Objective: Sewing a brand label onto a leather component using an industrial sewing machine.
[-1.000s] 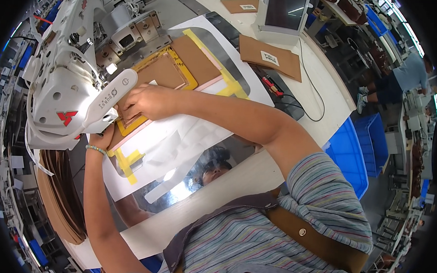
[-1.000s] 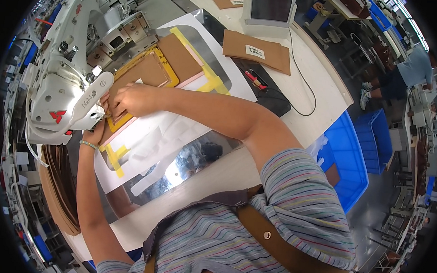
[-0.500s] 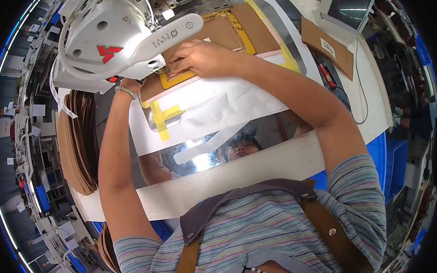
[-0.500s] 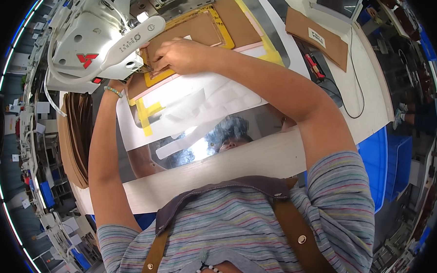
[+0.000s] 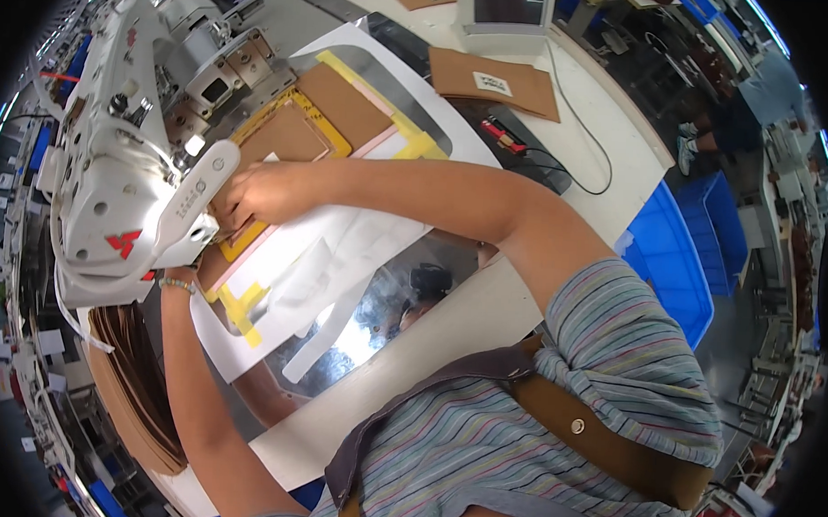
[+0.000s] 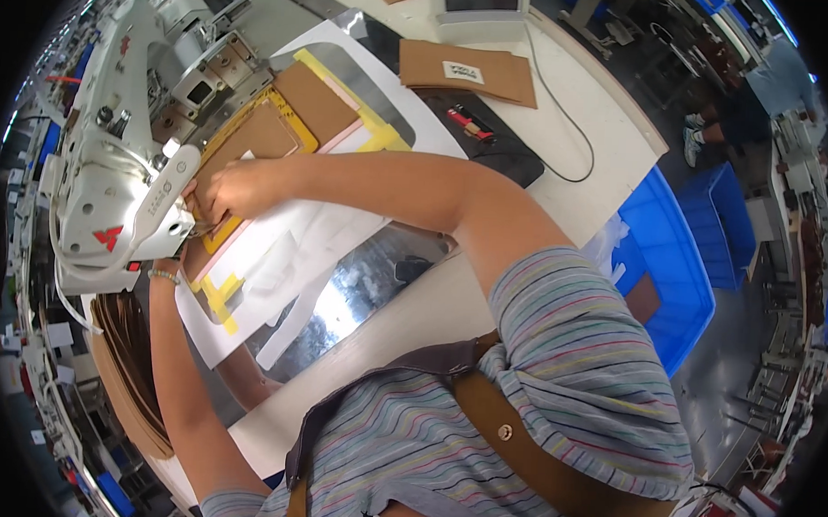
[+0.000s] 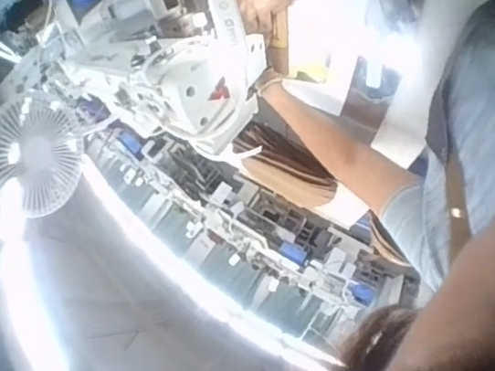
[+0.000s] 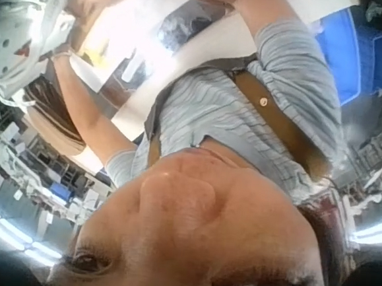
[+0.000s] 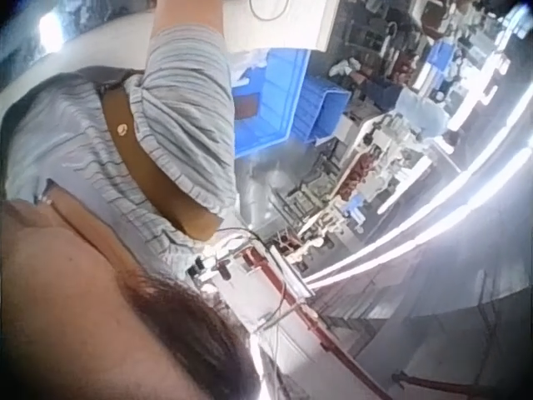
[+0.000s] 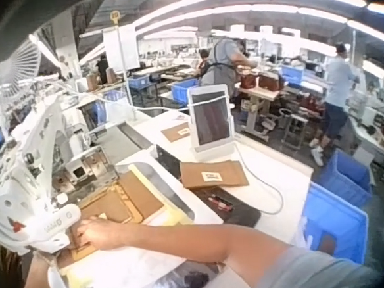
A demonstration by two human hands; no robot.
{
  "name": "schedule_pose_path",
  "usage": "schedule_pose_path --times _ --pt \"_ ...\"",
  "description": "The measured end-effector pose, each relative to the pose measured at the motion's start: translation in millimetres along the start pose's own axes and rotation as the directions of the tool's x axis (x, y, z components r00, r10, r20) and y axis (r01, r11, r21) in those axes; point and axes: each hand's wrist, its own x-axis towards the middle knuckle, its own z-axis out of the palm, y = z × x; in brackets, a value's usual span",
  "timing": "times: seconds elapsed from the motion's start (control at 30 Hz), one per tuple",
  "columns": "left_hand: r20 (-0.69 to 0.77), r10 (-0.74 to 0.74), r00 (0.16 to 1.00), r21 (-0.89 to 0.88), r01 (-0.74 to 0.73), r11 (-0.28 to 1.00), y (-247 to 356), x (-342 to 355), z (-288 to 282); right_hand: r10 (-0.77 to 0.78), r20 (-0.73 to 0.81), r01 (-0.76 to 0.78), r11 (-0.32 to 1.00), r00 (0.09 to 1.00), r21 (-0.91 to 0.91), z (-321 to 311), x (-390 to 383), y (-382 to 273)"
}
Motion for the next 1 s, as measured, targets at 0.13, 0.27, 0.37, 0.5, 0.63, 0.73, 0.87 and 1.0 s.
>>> schedule_pose_path --times 0.13,0.27,0.37,0.5,0.63,0.73,0.87,1.0 --pt "0.039 0.061 0.997 0.34 -0.071 0.938 13 7 14 0.021 0.017 -0.023 0.997 1.0 0.076 -8 -4 3" --pt "0.046 0.096 0.994 0.656 -0.103 0.748 17 0 18 0.131 0.12 -0.141 0.987 0.984 0.079 -15 2 6" --pt "0.064 0.101 0.993 0.832 -0.109 0.544 20 -6 19 0.26 0.021 -0.249 0.942 0.965 -0.223 -4 2 6" --pt "-0.007 0.129 0.992 0.919 -0.045 0.391 18 -35 9 0.196 0.047 -0.186 0.968 0.979 -0.166 -3 17 6" --pt "-0.145 0.092 0.985 0.88 0.086 0.468 36 -52 30 0.241 0.177 -0.206 0.959 0.954 -0.194 -10 18 1" --pt "-0.258 0.144 0.955 0.815 0.135 0.563 66 -47 63 0.189 0.145 -0.153 0.962 0.971 -0.226 -15 5 -1" --pt "-0.425 0.006 0.905 0.543 0.249 0.802 92 -66 74 0.192 0.134 -0.172 0.974 0.972 -0.149 -22 -2 -10" --pt "-0.423 0.079 0.903 0.471 0.144 0.87 102 -94 73 0.162 0.151 -0.153 0.985 0.975 -0.075 -22 1 -20"
